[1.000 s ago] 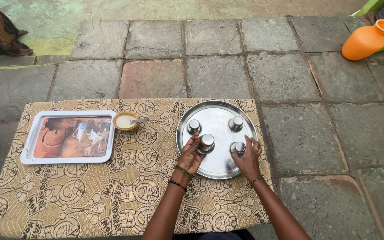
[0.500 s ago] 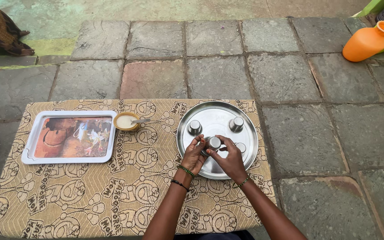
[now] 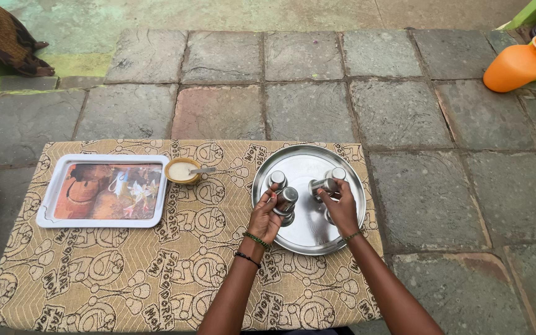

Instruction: The person arranges metal cups on a tray, takes cookies out of a plastic bag, and places them onto a separate tray.

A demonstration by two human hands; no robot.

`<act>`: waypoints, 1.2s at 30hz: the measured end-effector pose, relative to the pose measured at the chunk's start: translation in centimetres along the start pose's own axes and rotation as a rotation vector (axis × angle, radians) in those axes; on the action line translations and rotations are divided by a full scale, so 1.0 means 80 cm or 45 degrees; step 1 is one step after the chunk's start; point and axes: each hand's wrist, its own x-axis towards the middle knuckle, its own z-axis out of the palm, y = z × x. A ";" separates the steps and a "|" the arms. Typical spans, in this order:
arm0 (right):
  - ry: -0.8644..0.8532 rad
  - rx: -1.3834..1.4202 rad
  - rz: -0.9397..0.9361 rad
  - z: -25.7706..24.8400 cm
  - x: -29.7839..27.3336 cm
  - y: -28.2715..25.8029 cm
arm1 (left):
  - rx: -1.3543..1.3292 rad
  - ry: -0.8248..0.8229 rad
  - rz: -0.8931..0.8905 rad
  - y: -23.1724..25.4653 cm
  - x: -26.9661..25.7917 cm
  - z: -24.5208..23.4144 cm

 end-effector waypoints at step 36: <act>-0.442 -0.237 -0.370 0.013 -0.037 -0.062 | 0.147 0.158 -0.076 -0.013 0.022 0.009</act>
